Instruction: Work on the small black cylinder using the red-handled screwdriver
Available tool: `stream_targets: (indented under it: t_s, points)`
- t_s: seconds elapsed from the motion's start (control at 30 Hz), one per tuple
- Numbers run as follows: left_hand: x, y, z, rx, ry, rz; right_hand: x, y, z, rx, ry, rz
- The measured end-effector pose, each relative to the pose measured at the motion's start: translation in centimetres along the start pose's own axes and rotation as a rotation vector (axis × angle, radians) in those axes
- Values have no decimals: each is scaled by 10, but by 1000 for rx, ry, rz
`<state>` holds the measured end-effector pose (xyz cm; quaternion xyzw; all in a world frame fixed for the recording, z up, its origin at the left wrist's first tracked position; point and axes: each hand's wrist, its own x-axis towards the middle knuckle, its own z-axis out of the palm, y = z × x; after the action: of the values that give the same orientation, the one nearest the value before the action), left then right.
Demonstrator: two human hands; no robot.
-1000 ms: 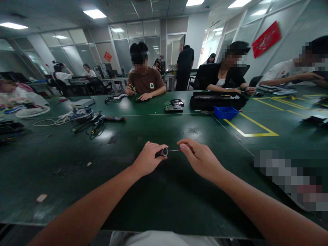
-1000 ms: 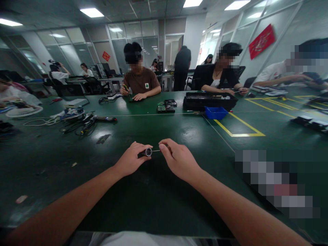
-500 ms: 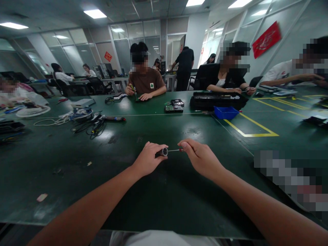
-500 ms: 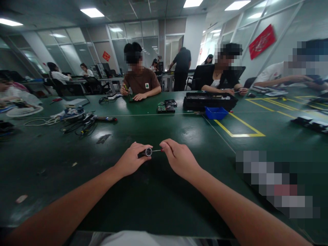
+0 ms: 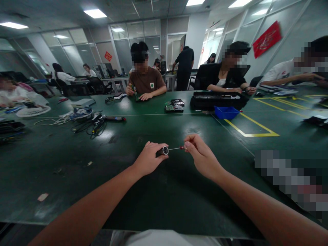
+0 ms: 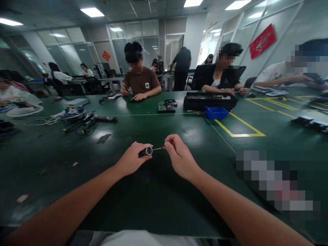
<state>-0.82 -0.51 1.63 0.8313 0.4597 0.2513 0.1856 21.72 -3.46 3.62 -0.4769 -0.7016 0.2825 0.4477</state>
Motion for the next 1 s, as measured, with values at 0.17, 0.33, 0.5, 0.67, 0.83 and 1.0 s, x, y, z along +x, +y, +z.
stream_targets:
  t_s: [0.17, 0.33, 0.5, 0.67, 0.83, 1.0]
  points:
    - [-1, -2, 0, -15, 5, 13, 1, -4, -3, -123, -39, 26]
    - [-1, -3, -1, -14, -9, 37, 1, -11, -4, -197, -39, 36]
    - [-1, -3, 1, -4, -1, 13, 0, -9, -2, -110, -1, -22]
    - [-1, -3, 5, 15, -11, 52, 3, -2, 1, 48, -13, 96]
    - [-2, -1, 1, -29, 85, 106, 11, 7, 3, 498, 101, 255]
    - [-1, 0, -4, -10, 74, 97, 13, 9, -1, 617, 109, 321]
